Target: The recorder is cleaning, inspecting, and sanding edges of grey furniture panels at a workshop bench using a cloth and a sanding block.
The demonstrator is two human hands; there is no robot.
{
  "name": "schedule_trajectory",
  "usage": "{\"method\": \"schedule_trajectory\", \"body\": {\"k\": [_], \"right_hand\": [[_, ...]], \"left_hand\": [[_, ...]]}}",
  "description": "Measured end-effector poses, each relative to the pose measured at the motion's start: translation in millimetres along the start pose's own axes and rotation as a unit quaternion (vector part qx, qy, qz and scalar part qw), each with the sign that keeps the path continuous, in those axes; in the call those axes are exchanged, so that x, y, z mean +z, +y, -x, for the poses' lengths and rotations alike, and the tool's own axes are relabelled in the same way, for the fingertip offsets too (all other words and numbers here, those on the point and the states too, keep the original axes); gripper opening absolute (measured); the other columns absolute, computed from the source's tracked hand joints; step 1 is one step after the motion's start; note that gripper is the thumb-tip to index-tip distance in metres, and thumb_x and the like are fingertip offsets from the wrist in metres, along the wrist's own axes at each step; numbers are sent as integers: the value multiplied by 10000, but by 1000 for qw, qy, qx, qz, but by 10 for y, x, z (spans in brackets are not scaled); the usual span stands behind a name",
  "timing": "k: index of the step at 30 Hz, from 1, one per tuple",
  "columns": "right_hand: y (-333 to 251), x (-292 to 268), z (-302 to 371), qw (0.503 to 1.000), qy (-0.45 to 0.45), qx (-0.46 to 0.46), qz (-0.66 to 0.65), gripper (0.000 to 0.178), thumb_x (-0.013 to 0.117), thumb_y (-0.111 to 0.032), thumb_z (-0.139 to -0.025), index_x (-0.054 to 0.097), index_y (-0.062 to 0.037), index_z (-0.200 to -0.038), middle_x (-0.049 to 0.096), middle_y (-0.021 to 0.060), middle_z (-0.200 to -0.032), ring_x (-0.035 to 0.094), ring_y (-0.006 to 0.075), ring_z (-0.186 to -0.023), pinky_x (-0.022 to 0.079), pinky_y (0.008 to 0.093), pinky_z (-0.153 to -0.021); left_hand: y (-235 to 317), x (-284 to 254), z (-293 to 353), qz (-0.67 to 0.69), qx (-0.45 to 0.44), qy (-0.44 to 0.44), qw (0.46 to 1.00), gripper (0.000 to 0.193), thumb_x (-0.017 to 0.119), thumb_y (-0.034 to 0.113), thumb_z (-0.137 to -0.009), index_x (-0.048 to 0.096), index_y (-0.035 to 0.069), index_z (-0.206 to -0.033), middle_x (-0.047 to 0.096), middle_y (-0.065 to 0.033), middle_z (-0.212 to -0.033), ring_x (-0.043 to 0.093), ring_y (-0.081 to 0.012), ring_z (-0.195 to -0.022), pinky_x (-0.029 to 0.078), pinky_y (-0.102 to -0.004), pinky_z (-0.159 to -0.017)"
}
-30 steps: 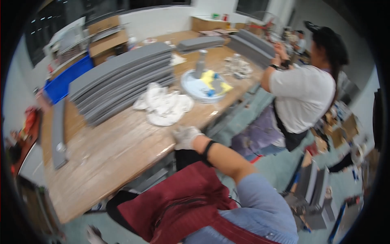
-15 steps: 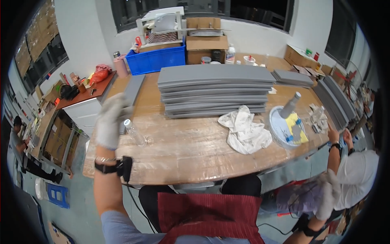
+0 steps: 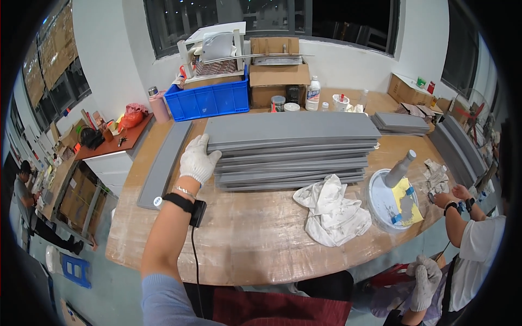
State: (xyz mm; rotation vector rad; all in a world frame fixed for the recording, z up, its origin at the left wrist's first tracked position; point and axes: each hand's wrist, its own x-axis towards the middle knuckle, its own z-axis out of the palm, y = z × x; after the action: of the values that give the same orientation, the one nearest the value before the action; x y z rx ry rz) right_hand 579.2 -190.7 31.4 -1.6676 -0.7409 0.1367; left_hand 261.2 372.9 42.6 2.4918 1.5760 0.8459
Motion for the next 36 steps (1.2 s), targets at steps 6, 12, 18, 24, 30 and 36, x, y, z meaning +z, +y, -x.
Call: {"method": "schedule_trajectory", "body": {"k": [6,12,18,24,30,36], "right_hand": [[211,303,-205,996,-6,68,-50,261,713,-190,-945,684,16,-1102,698,77,-870,650,152,-744,507,266,-682],[378,538,-273,991,-52,88,-91,268,699,-111,-916,680,83,-1099,716,112,-924,692,193,-786,562,311,-734],[419,370,-153,990,-30,107,-86,250,690,-111,-922,688,69,-1096,721,107,-921,689,178,-778,560,307,-727],[357,463,-126,990,-17,117,-82,220,680,-92,-925,695,56,-1088,728,101,-888,684,168,-775,554,294,-734],[341,652,-299,988,-117,91,41,237,676,-86,-913,724,42,-1108,734,91,-985,677,155,-901,541,287,-811],[760,818,-699,977,-88,192,-18,333,672,-186,-955,674,38,-1201,724,68,-939,677,130,-869,546,278,-774]], "left_hand": [[47,-13,-22,-17,12,58,998,454,724,267,-862,680,81,-1274,644,-159,-1322,578,-317,-1258,453,-384,-1074],[294,-52,27,-50,40,76,995,311,741,259,-840,749,93,-1103,724,-98,-1111,628,-294,-1134,494,-411,-1002],[222,-47,290,123,29,67,990,283,740,305,-869,747,59,-1010,733,-89,-971,686,-244,-940,541,-356,-831],[132,150,83,571,-330,-174,731,672,562,676,-934,606,28,-1107,705,-144,-919,678,-251,-741,569,-393,-661],[137,418,20,724,-308,-110,608,412,726,461,-911,605,140,-1139,682,-107,-923,665,-218,-780,569,-345,-666],[257,161,354,726,-305,-111,606,255,635,294,-987,649,44,-1031,745,-135,-818,737,-237,-663,629,-280,-548]]}}
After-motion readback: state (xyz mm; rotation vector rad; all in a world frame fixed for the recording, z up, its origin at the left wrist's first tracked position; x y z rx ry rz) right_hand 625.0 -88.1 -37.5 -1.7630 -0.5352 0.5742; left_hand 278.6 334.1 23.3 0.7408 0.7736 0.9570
